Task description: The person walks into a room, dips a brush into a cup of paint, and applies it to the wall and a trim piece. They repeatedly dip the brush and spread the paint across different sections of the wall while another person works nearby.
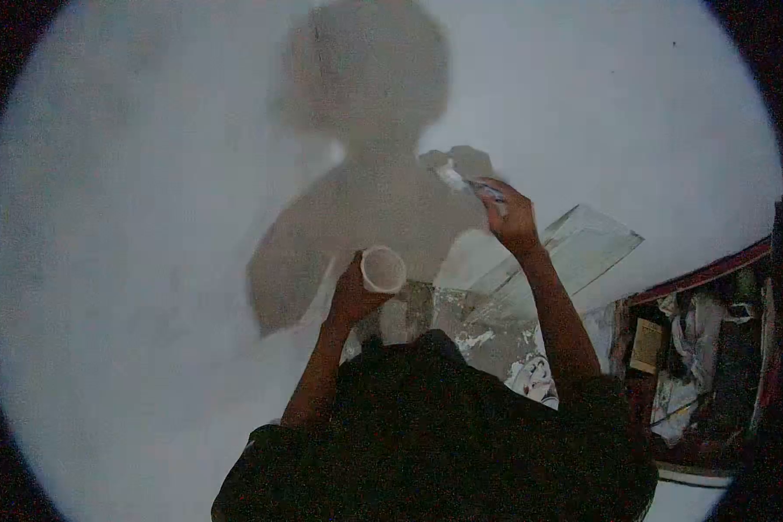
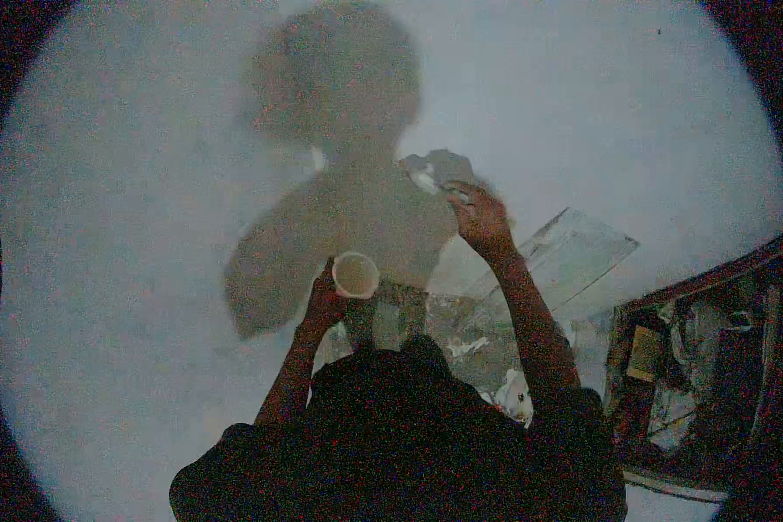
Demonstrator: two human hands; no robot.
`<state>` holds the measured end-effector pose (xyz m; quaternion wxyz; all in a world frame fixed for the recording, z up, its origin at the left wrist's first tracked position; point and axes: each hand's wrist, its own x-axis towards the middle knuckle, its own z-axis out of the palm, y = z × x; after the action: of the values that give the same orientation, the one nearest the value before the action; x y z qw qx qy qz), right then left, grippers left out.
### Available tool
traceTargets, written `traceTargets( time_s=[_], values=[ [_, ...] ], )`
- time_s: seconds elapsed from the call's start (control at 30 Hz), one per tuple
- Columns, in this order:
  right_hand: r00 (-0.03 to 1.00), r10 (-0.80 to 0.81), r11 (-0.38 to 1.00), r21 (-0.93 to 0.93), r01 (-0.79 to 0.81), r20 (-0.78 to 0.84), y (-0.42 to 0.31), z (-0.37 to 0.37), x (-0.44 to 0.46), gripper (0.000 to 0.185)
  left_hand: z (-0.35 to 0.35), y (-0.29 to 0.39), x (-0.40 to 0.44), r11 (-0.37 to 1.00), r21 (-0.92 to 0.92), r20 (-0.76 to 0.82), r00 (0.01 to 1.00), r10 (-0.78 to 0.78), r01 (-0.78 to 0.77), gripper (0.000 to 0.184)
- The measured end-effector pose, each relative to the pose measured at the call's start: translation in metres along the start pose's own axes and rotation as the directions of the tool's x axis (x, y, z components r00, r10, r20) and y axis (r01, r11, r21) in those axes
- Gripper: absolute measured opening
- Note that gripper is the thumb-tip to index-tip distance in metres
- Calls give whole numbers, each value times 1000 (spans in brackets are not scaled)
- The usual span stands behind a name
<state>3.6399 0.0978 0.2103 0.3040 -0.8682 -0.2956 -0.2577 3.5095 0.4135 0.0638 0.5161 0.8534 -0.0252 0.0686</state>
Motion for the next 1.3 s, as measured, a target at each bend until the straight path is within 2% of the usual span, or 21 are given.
traceTargets(
  time_s=[0.03,0.07,0.13,0.17,0.23,0.3,0.37,0.43,0.47,0.5,0.57,0.63,0.7,0.77,0.87,0.93,1.03,1.1,1.17,1.23,1.3],
  values=[
    [993,-112,990,-81,113,22,17,17,11,24,2,-5,-1,1000,1,-1,1000,1,-1,92],
    [994,-106,991,-77,107,24,31,26,28,24,4,-7,2,998,59,9,1000,16,-17,92],
    [983,-166,948,-262,180,75,37,32,48,26,1,-1,-10,992,117,12,999,41,-42,93],
    [983,-168,948,-262,182,74,35,25,60,26,-5,9,-16,1000,25,46,999,10,-11,90],
    [906,-423,852,-331,405,20,14,-17,89,25,-11,18,-23,998,-64,82,996,-21,26,88],
    [922,-386,847,-407,343,-25,-15,-64,109,23,-14,19,-35,1000,11,62,998,-12,11,79],
    [857,-501,746,-562,358,-119,-25,-125,131,20,-17,48,-34,998,3,88,994,-61,61,76],
    [823,-519,779,-523,345,-230,-61,-148,133,17,-16,46,-36,994,-7,109,988,-109,110,73],
    [901,-381,820,-525,227,-205,-68,-151,126,16,-14,44,-37,993,-10,112,987,-119,120,73],
    [902,-380,820,-525,227,-203,-64,-146,116,16,-12,42,-39,991,-12,117,985,-130,132,72],
    [985,-158,790,-591,164,61,-31,-99,94,17,-12,25,-27,992,0,145,982,-124,126,74],
    [975,-147,854,-477,209,164,1,-42,60,18,-9,18,-20,993,19,172,978,-115,113,75],
    [945,-267,870,-376,321,187,37,24,34,21,-9,16,-22,991,-46,165,980,-114,123,77],
    [919,-248,863,-361,354,308,66,80,13,24,-10,17,-22,995,-37,151,985,-84,91,79],
    [918,-178,921,-269,282,355,91,143,-4,26,0,-20,-26,997,-68,164,986,-19,30,82],
    [853,89,911,-387,139,514,78,141,1,27,1,-29,-32,995,-100,194,981,21,-1,84],
    [907,35,930,-345,124,420,87,108,22,29,2,-17,-36,1000,-12,84,996,21,-20,87],
    [909,172,811,-578,88,380,66,61,38,29,-9,0,-43,999,-30,103,994,-39,43,89],
    [960,-157,822,-508,258,233,47,-10,64,28,-7,4,-43,996,3,94,992,-87,87,87],
    [996,-89,867,-492,79,2,38,-77,82,26,-4,9,-41,991,32,82,988,-134,132,85],
    [957,-213,866,-491,91,-198,-6,-139,111,23,-10,15,-36,989,-80,123,986,-113,123,87]
  ],
)
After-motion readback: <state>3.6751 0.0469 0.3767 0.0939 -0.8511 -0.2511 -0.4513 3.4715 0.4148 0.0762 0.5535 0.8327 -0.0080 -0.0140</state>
